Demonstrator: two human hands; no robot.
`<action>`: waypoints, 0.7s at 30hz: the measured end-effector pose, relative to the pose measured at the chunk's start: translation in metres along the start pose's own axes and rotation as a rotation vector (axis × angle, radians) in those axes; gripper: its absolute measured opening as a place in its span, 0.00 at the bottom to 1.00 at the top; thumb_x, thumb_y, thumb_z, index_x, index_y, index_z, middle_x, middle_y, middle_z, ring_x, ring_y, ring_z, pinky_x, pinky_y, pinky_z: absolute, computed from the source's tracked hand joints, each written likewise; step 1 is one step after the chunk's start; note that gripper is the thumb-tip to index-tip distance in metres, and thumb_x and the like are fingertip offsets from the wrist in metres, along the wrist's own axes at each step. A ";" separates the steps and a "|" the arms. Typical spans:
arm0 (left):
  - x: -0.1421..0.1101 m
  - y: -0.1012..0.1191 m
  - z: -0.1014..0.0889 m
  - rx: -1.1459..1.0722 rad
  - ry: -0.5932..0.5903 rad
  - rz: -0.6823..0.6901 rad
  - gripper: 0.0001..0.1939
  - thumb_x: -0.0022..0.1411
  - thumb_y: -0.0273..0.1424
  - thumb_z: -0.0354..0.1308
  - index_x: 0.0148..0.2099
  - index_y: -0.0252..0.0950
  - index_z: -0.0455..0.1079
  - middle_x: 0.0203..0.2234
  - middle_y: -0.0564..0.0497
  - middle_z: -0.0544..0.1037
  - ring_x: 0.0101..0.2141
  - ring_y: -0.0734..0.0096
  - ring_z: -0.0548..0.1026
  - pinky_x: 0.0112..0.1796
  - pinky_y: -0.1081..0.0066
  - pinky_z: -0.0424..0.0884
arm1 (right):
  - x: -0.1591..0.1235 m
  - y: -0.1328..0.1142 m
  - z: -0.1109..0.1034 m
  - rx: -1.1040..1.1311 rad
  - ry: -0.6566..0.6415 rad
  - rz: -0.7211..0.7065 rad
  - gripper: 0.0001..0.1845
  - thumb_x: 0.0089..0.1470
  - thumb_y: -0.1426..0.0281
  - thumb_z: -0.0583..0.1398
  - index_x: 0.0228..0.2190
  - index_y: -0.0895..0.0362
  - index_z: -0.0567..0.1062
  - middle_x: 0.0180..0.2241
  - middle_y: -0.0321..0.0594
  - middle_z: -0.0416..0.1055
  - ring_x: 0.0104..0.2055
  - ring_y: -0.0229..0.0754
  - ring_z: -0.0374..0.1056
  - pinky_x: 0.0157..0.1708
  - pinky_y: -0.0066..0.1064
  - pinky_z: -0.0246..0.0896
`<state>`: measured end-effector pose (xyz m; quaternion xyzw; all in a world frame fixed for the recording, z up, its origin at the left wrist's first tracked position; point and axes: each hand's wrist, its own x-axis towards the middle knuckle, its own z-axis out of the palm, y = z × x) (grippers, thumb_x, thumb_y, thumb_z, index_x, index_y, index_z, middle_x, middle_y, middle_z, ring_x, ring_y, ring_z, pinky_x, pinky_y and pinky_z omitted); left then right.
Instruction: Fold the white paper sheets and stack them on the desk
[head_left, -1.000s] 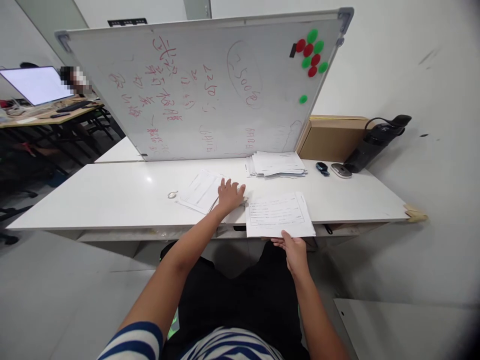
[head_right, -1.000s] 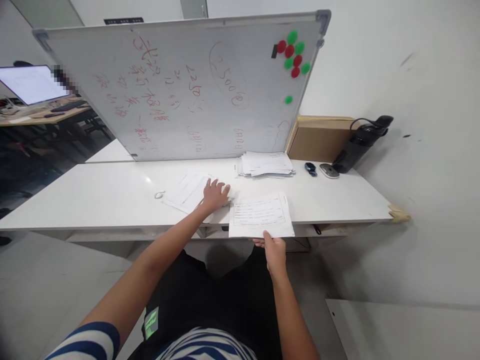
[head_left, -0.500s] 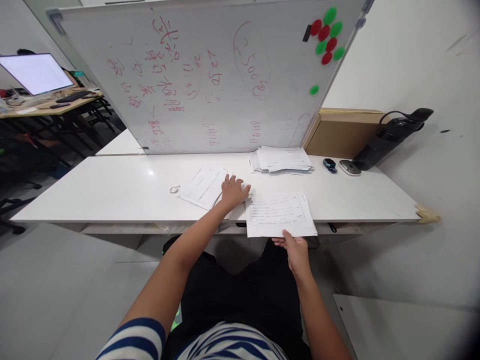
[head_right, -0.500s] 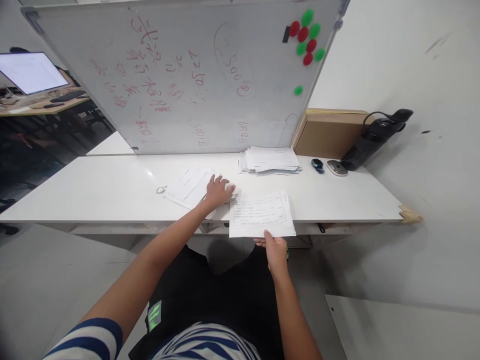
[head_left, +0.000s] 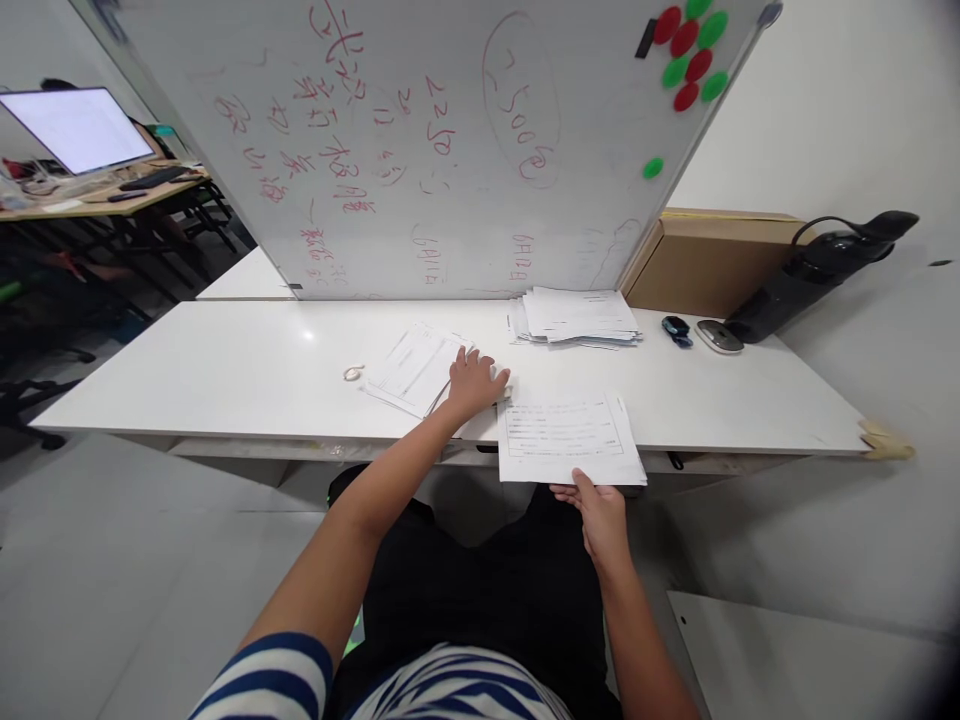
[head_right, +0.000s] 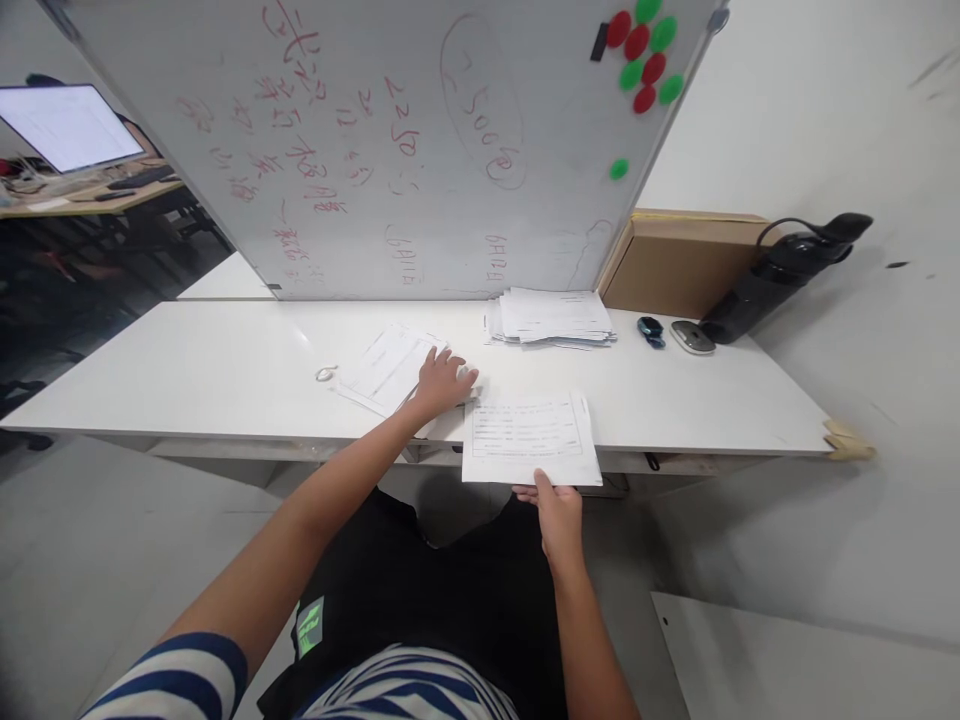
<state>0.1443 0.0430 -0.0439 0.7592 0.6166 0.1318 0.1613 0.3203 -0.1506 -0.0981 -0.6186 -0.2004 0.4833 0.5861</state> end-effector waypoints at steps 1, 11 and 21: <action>0.000 0.000 0.000 0.004 0.017 0.001 0.30 0.63 0.52 0.40 0.57 0.39 0.63 0.63 0.43 0.56 0.66 0.51 0.38 0.60 0.49 0.43 | 0.000 0.000 0.000 -0.004 -0.005 -0.001 0.17 0.43 0.60 0.66 0.28 0.62 0.76 0.21 0.43 0.76 0.25 0.46 0.74 0.24 0.32 0.70; -0.004 0.002 -0.002 0.035 0.026 0.019 0.28 0.63 0.50 0.41 0.57 0.39 0.63 0.63 0.44 0.56 0.65 0.49 0.40 0.60 0.48 0.45 | 0.005 0.002 0.006 -0.029 -0.026 -0.006 0.18 0.43 0.59 0.65 0.26 0.63 0.76 0.19 0.43 0.75 0.24 0.46 0.73 0.25 0.32 0.70; -0.003 0.000 -0.001 0.026 0.009 -0.006 0.27 0.64 0.50 0.40 0.56 0.41 0.63 0.63 0.45 0.57 0.65 0.48 0.40 0.59 0.41 0.39 | 0.007 0.003 0.007 -0.031 -0.025 -0.018 0.18 0.43 0.59 0.66 0.28 0.63 0.76 0.21 0.43 0.75 0.25 0.47 0.74 0.26 0.34 0.70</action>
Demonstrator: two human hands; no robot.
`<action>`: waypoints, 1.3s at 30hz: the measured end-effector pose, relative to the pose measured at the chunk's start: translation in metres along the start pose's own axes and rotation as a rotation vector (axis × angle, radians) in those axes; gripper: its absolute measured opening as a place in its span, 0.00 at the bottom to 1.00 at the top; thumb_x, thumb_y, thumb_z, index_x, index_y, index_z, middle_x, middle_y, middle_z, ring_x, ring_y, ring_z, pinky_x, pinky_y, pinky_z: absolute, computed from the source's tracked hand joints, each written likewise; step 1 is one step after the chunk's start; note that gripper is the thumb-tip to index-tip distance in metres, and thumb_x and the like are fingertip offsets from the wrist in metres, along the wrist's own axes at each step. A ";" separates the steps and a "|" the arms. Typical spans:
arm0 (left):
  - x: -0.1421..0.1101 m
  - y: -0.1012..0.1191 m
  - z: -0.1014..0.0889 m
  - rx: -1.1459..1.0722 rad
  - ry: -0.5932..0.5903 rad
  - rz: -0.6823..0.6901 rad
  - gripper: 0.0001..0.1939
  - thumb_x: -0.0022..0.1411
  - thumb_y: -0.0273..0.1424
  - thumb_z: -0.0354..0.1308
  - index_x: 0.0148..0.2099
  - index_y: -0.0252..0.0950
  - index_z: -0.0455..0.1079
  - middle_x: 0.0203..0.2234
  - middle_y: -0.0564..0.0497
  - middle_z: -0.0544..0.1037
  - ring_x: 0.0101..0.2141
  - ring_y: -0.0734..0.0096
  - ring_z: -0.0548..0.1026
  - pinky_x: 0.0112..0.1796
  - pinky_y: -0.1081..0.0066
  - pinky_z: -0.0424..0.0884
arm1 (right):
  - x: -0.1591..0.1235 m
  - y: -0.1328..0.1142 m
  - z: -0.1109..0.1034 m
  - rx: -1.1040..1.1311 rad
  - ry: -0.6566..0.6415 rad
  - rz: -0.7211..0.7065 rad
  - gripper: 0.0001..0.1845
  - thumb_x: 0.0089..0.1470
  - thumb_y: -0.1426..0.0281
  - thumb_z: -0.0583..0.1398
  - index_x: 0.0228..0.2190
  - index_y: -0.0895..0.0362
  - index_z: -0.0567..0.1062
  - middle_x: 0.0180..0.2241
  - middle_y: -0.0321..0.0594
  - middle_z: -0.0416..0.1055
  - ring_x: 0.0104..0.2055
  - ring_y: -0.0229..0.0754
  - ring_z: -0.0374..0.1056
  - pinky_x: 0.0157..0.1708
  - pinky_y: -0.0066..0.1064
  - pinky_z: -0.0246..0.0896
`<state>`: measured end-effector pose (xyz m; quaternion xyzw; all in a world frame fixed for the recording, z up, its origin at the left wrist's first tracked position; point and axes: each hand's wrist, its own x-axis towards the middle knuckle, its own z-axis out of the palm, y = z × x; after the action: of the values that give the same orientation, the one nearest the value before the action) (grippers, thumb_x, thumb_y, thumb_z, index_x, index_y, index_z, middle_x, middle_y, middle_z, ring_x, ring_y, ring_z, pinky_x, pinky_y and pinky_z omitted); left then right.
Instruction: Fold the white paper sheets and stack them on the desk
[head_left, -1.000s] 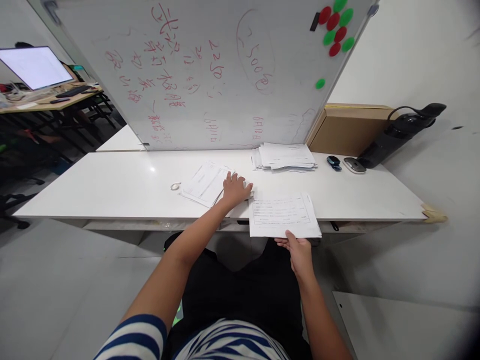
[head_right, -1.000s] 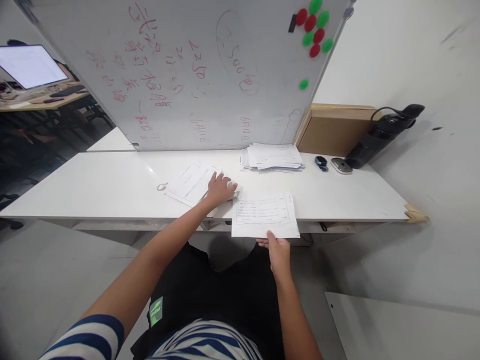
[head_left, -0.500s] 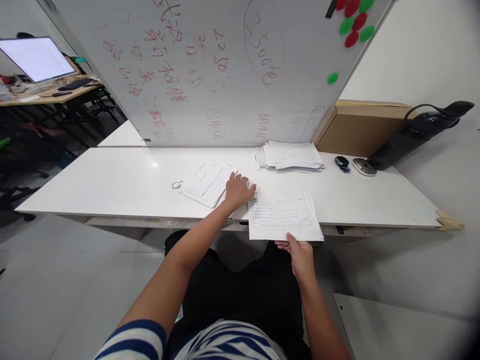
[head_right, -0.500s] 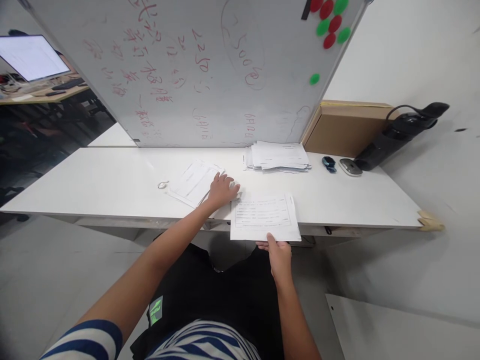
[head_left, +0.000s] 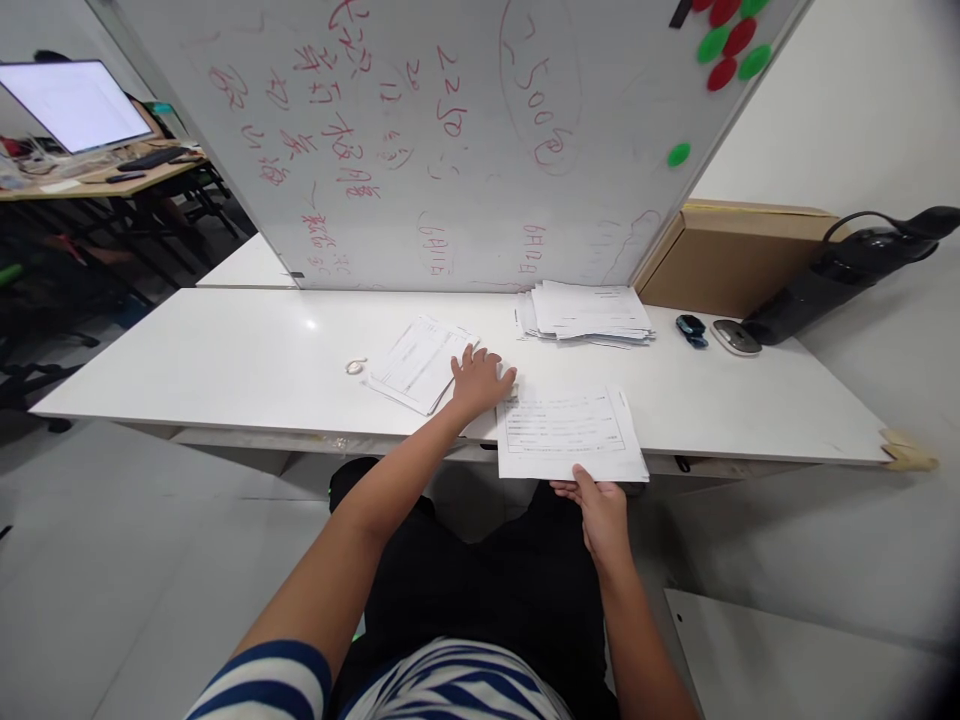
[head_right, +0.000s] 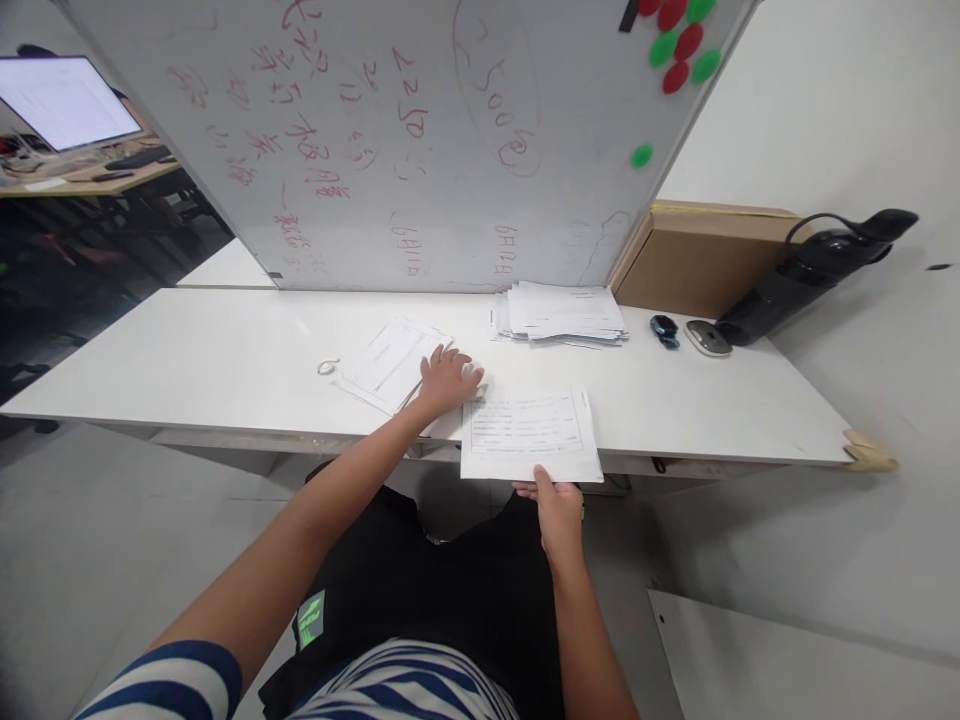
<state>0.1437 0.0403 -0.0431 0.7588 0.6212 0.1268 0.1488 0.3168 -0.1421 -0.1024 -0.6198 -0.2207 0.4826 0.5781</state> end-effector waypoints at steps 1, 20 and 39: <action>0.000 0.000 0.000 -0.001 -0.002 -0.002 0.27 0.64 0.50 0.40 0.56 0.42 0.63 0.63 0.45 0.57 0.65 0.48 0.40 0.59 0.41 0.38 | 0.000 0.000 0.000 -0.001 -0.002 -0.003 0.18 0.43 0.59 0.66 0.28 0.63 0.76 0.21 0.43 0.76 0.25 0.46 0.74 0.26 0.34 0.70; 0.005 -0.006 -0.007 -0.232 0.048 0.049 0.32 0.65 0.50 0.35 0.65 0.40 0.49 0.64 0.46 0.55 0.65 0.55 0.42 0.61 0.52 0.44 | 0.001 0.008 -0.005 -0.077 -0.001 -0.028 0.18 0.46 0.57 0.64 0.27 0.62 0.77 0.24 0.44 0.77 0.26 0.46 0.74 0.29 0.33 0.70; 0.003 -0.003 -0.010 -0.286 0.133 0.098 0.33 0.68 0.50 0.28 0.67 0.38 0.46 0.66 0.46 0.48 0.66 0.66 0.42 0.62 0.61 0.44 | 0.038 -0.052 -0.027 0.159 0.202 -0.284 0.15 0.44 0.62 0.65 0.28 0.62 0.72 0.21 0.40 0.75 0.25 0.43 0.74 0.28 0.32 0.73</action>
<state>0.1377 0.0448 -0.0353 0.7494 0.5674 0.2709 0.2077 0.3713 -0.1114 -0.0705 -0.5800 -0.2079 0.3473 0.7070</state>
